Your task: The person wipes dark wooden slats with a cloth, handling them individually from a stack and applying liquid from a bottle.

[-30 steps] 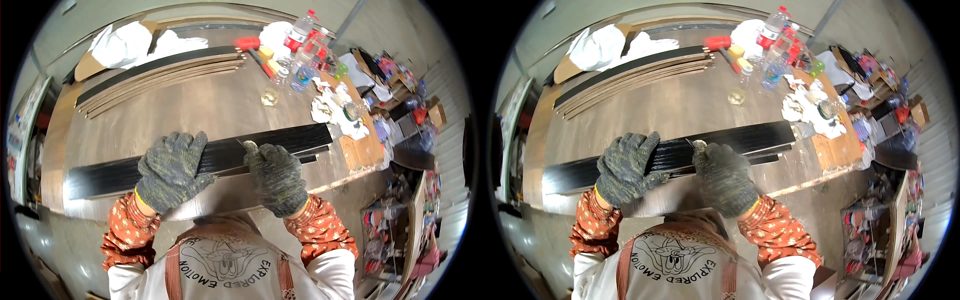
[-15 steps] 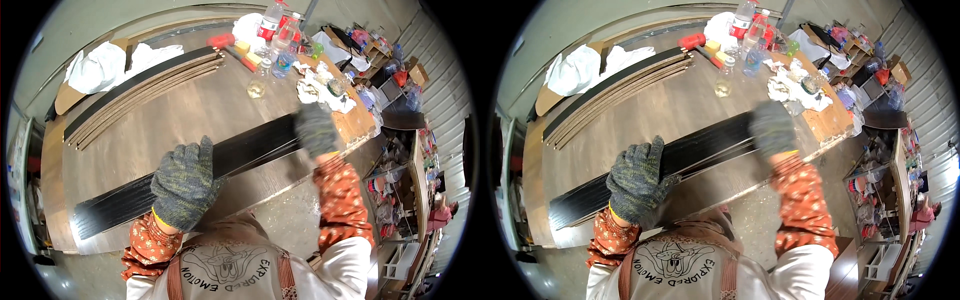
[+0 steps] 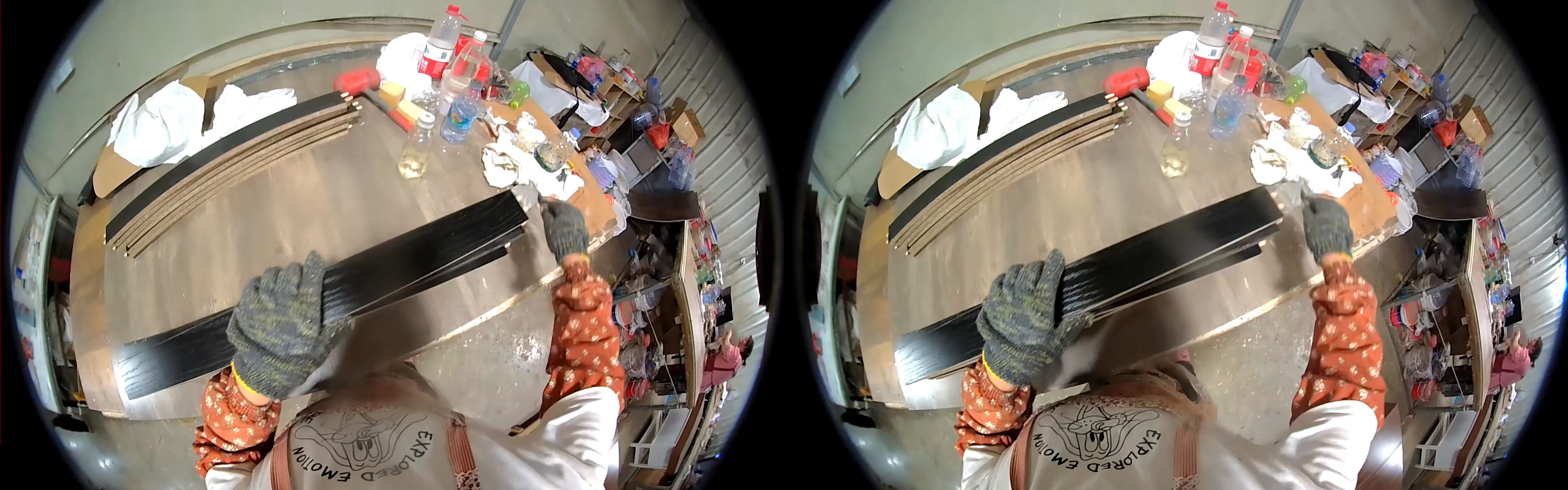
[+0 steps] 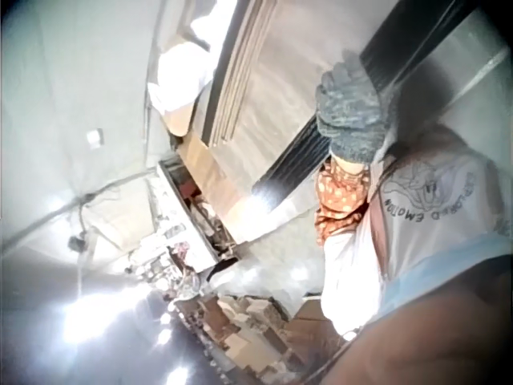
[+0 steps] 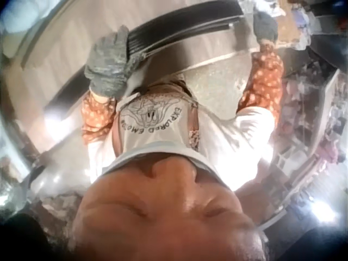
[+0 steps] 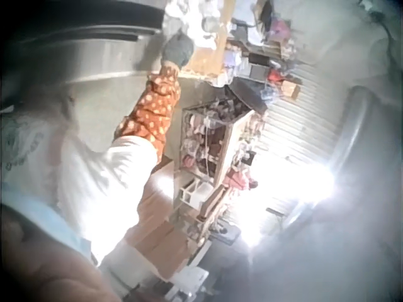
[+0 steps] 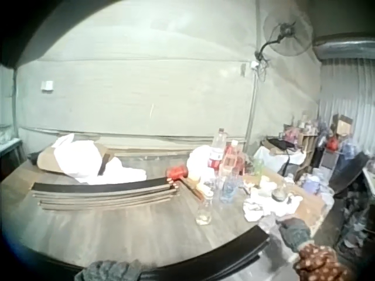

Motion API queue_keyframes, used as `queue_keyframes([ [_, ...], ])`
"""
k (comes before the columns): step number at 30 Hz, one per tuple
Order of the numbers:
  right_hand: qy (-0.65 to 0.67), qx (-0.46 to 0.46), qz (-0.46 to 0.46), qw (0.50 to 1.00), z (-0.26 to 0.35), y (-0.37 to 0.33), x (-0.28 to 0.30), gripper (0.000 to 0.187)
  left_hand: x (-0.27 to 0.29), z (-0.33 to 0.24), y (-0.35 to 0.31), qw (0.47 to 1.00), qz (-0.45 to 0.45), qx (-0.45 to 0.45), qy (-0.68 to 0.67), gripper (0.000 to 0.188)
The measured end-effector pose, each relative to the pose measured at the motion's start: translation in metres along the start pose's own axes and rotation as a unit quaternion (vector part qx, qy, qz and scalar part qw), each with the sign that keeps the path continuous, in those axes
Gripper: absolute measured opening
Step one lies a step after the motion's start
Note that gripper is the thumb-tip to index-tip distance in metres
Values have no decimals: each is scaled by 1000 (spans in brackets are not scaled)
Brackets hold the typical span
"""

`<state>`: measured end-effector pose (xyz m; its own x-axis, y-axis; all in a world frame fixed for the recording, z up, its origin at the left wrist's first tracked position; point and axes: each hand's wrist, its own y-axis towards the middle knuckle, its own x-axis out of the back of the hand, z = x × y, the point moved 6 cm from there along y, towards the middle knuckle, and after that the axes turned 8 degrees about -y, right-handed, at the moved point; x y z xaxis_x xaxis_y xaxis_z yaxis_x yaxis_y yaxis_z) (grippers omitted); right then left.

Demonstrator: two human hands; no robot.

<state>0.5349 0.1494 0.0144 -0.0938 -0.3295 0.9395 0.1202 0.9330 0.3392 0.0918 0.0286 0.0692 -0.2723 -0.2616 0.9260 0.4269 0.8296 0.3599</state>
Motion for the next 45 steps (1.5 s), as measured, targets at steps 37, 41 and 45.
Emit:
queue_keyframes([
  [37, 288, 189, -191, 919, -16, 89, -100, 38, -171, -37, 321, 983, 120, -73, -118, 86],
  [41, 423, 244, -150, 859, 13, 79, -97, 39, -144, -54, 306, 969, 210, -92, -91, 86],
  [45, 631, 231, -5, 741, 49, 68, -71, 38, -137, -71, 293, 937, 103, -155, -296, 76],
])
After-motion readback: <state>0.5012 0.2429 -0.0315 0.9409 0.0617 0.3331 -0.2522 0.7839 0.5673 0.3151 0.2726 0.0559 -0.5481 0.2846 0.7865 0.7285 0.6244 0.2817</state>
